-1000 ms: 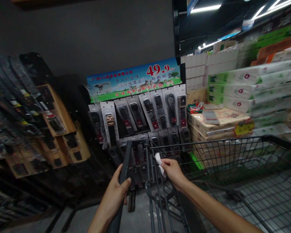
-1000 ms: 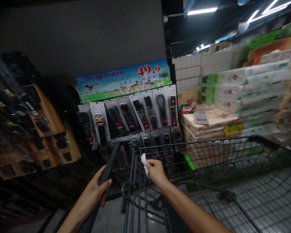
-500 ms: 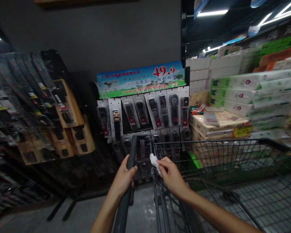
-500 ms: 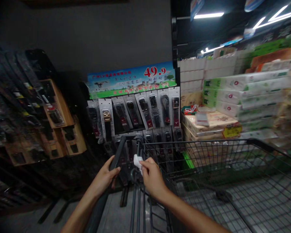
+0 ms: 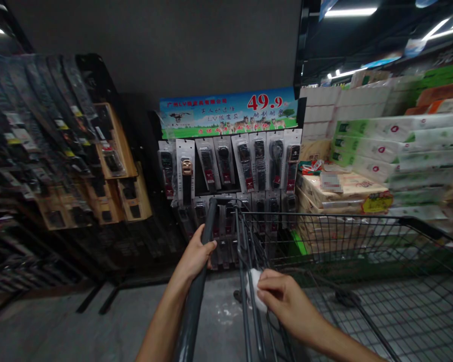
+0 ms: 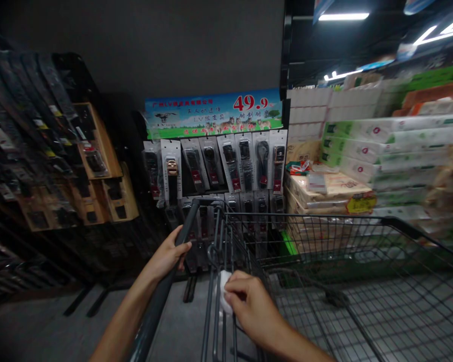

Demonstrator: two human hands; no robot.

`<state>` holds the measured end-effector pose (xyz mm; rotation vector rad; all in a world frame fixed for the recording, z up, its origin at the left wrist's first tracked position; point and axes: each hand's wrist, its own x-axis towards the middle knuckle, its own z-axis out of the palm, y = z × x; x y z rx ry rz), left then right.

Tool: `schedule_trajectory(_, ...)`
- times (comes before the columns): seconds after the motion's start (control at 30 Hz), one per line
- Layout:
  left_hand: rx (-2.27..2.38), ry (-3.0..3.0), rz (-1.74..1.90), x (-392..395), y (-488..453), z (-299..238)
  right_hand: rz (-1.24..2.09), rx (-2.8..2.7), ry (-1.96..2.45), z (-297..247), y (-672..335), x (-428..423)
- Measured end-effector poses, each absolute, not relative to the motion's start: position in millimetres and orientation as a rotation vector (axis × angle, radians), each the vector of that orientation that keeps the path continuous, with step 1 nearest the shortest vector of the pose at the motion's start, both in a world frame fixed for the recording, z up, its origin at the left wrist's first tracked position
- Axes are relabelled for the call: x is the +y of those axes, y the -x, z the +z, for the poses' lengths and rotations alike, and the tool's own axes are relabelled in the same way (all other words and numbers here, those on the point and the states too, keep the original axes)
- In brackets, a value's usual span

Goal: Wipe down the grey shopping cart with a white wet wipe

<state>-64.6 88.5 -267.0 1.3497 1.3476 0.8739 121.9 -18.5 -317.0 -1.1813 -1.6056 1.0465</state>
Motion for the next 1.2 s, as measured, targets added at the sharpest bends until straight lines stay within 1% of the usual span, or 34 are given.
schedule_trajectory(0.1, 1.337, -1.341, 0.877, 87.4, 64.2, -265.9, 1.079, -1.684, 1.189, -305.5, -145.9, -14.1)
schedule_trajectory(0.13, 1.337, -1.343, 0.88, 87.3, 64.0, -265.5, 1.017, -1.629, 1.227, -301.8, -154.1, -8.7)
schedule_trajectory(0.23, 1.341, -1.346, 0.881, 88.0, 63.6, -265.6, 0.672, -1.382, 1.346, -298.2, -168.2, 13.5)
schedule_trajectory(0.33, 1.329, -1.352, 0.883, 90.5, 65.1, -269.7, 0.501, -1.417, 1.34, -308.2, -158.8, 31.8)
schedule_trajectory(0.47, 1.318, -1.367, 0.871, 94.5, 69.2, -277.7, 0.502, -1.779, 1.249, -328.0, -130.9, 38.3)
schedule_trajectory(0.57, 1.317, -1.362, 0.871, 96.3, 71.5, -279.7, 0.502, -1.93, 1.243, -333.8, -121.5, 34.2)
schedule_trajectory(0.9, 1.297, -1.379, 0.855, 96.9, 70.0, -273.6, 0.499, -2.001, 1.193, -329.2, -127.2, 2.7)
schedule_trajectory(1.2, 1.284, -1.38, 0.85, 94.4, 69.8, -272.7, 0.606, -2.161, 1.115, -319.4, -133.8, -32.3)
